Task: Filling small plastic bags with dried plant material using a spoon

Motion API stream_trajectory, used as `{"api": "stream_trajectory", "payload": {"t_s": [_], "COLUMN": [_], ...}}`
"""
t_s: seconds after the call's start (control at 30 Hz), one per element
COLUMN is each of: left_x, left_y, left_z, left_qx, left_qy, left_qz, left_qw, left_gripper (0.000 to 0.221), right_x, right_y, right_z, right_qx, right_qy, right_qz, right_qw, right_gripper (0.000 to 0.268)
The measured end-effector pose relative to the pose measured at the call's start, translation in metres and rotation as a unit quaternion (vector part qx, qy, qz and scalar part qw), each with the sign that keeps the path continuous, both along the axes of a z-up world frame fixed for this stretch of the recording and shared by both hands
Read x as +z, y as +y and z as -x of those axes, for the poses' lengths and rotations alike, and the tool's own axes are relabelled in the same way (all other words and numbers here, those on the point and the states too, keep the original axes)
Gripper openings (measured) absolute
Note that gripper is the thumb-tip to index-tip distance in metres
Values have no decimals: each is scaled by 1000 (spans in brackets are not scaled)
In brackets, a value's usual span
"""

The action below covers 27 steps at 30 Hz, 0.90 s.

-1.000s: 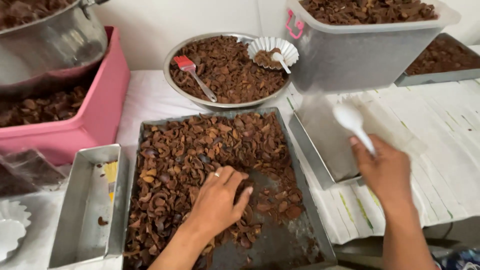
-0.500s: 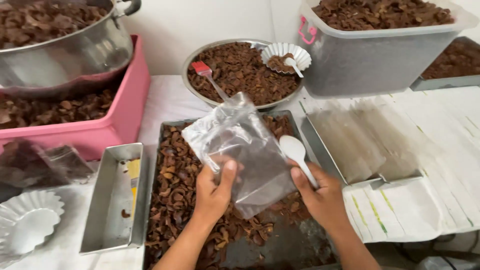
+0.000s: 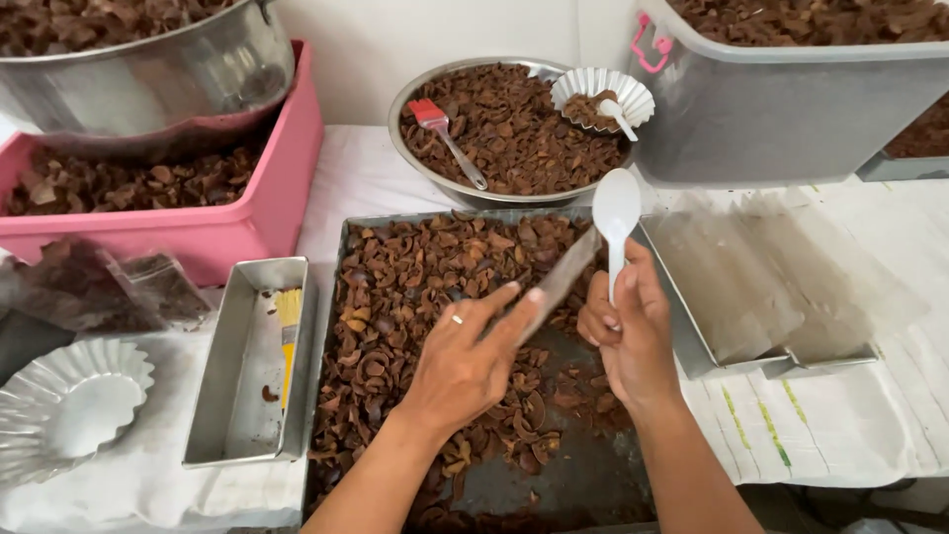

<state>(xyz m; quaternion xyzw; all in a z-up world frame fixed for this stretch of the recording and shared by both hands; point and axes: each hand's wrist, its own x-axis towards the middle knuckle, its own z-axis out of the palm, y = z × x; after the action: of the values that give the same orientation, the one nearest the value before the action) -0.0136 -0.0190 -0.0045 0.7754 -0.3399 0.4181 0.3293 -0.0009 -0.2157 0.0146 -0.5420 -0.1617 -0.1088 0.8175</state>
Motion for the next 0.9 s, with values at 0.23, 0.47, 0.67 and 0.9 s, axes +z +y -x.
{"api": "stream_trajectory", "payload": {"t_s": [0.23,0.47,0.67,0.9], "left_x": [-9,-10,-8,-11], "left_y": [-3,-4,0,0], "left_z": [2,0,-1,-4], "left_qx": [2,5,11,14], "left_qy": [-13,-3,3,-3], "left_qz": [-55,-45,-36,-43], "left_qw": [998,999,999,999], "left_gripper": [42,43,44,46], "right_x": [6,22,13,-8], "right_y": [-3,8,7,-2], "right_z": [7,12,13,6], "right_qx": [-58,21,35,68], "right_qy": [78,48,85,50], "right_qz": [-1,-46,-78,-38], "right_qw": [995,998,993,996], "right_gripper": [46,46,48,57]}}
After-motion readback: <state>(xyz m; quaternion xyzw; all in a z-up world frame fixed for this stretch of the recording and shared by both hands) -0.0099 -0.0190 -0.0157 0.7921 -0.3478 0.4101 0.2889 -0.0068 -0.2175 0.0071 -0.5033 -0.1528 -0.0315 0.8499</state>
